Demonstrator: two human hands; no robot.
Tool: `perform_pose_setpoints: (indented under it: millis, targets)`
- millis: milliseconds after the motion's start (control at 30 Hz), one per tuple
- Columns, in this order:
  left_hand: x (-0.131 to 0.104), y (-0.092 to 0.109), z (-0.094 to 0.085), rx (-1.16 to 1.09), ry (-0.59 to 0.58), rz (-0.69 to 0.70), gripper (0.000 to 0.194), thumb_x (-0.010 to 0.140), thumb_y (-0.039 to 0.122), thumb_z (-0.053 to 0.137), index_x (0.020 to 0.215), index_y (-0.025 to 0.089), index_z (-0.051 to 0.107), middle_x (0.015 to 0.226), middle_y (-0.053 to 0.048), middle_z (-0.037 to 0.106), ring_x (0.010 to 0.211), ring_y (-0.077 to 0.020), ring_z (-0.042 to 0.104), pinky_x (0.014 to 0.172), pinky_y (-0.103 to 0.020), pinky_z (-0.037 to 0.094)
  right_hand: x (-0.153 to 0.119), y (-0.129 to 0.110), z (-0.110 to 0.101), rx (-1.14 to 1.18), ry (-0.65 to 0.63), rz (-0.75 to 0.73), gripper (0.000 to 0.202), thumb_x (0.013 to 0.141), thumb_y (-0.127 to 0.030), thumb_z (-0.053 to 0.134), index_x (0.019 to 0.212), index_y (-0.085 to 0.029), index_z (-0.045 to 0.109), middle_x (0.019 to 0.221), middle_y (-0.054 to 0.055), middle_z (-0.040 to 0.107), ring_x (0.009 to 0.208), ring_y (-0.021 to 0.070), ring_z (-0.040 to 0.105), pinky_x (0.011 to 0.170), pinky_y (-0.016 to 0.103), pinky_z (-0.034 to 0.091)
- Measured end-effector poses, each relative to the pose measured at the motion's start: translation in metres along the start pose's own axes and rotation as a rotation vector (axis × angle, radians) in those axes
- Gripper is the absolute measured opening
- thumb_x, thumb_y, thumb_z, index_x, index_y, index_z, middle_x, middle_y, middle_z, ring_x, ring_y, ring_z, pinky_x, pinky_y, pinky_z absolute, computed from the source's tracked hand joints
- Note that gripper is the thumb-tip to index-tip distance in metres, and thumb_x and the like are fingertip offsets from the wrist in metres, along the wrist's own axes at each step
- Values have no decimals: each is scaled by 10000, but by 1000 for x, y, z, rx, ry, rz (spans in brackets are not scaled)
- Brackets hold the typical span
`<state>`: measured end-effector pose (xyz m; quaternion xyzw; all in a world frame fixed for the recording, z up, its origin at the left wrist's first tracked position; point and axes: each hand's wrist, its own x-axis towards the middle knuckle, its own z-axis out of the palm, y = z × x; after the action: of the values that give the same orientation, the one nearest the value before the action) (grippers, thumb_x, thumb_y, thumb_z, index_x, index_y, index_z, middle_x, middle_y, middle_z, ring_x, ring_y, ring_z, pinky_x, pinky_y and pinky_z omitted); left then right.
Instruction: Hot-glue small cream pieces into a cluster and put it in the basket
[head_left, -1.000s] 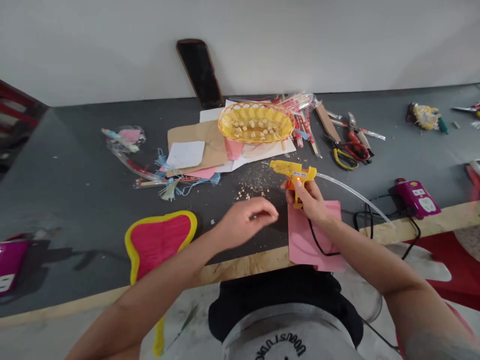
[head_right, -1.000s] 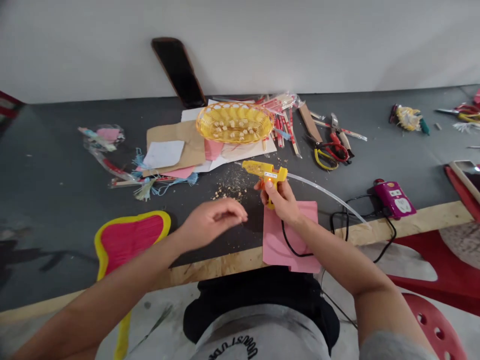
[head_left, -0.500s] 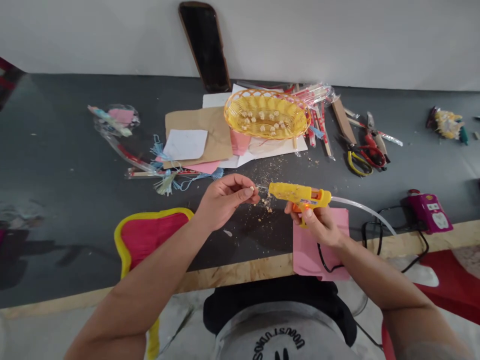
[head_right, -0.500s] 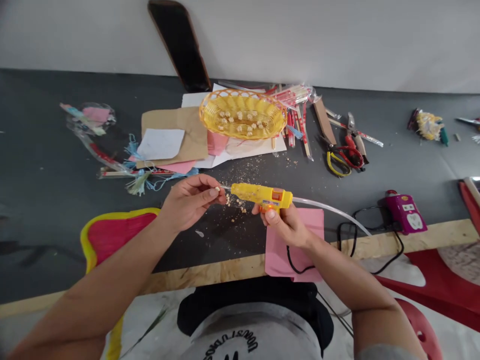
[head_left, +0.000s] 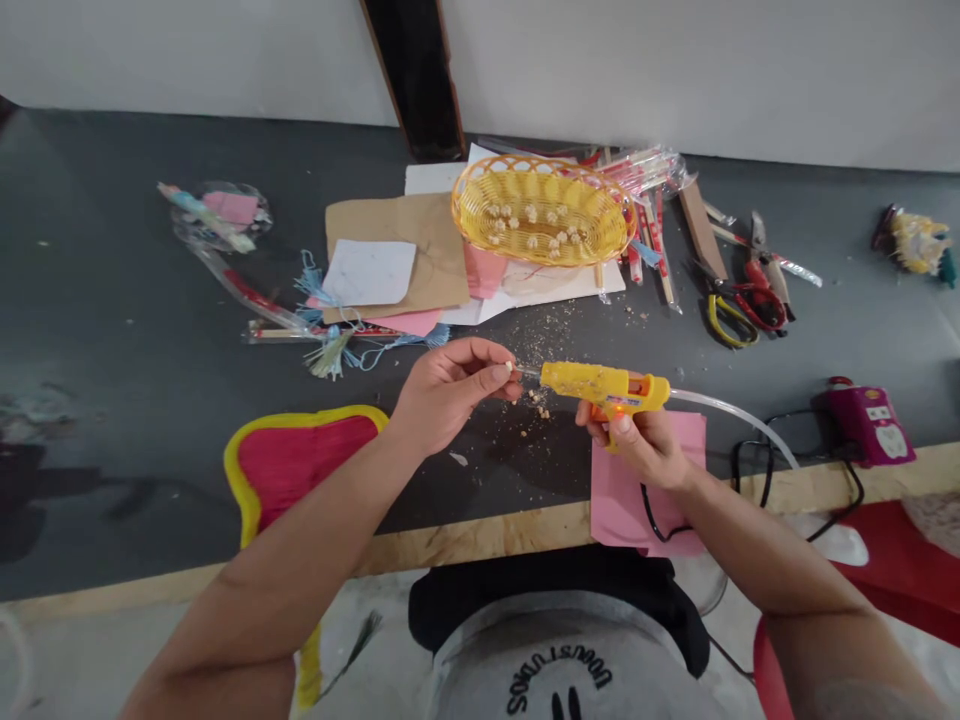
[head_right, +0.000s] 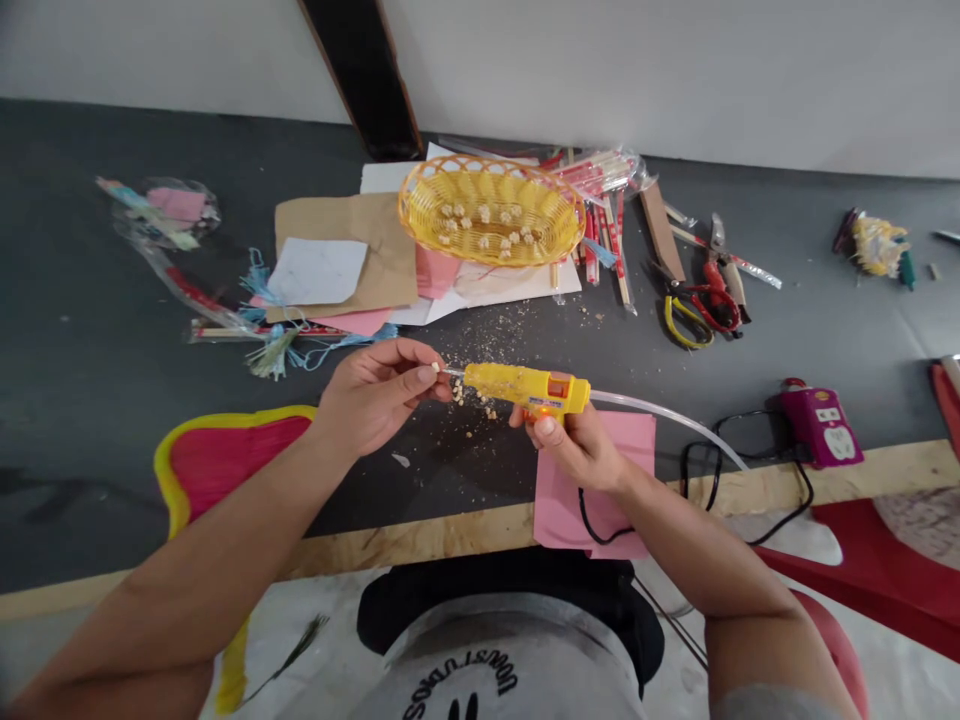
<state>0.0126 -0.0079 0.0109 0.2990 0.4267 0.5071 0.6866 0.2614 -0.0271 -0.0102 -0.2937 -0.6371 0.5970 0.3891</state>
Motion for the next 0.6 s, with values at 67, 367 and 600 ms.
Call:
perform_pose_setpoints:
  millis: [67, 367, 600]
  targets:
    - [0, -1, 0, 16, 0, 6, 301, 599, 301, 966, 769, 150, 769, 672, -19, 748, 555, -120, 701, 580, -212, 602, -1, 1, -1, 7, -1, 4, 311, 1052, -469, 444, 1070, -219, 627, 742, 8, 525, 614, 124, 465, 530, 263, 392]
    - [2, -6, -1, 30, -21, 45, 254, 639, 299, 947, 802, 171, 800, 649, -10, 737, 580, -104, 692, 597, -188, 580, -1, 4, 0, 44, 10, -1, 291, 1046, -476, 454, 1081, -229, 603, 769, 11, 538, 608, 121, 451, 520, 260, 384]
    - [1, -5, 0, 41, -3, 38, 270, 620, 303, 954, 799, 166, 806, 651, -18, 739, 591, -107, 688, 606, -195, 568, 0, 1, -1, -5, -1, -1, 341, 1045, -498, 439, 1037, -210, 622, 742, 10, 523, 585, 114, 442, 499, 257, 379]
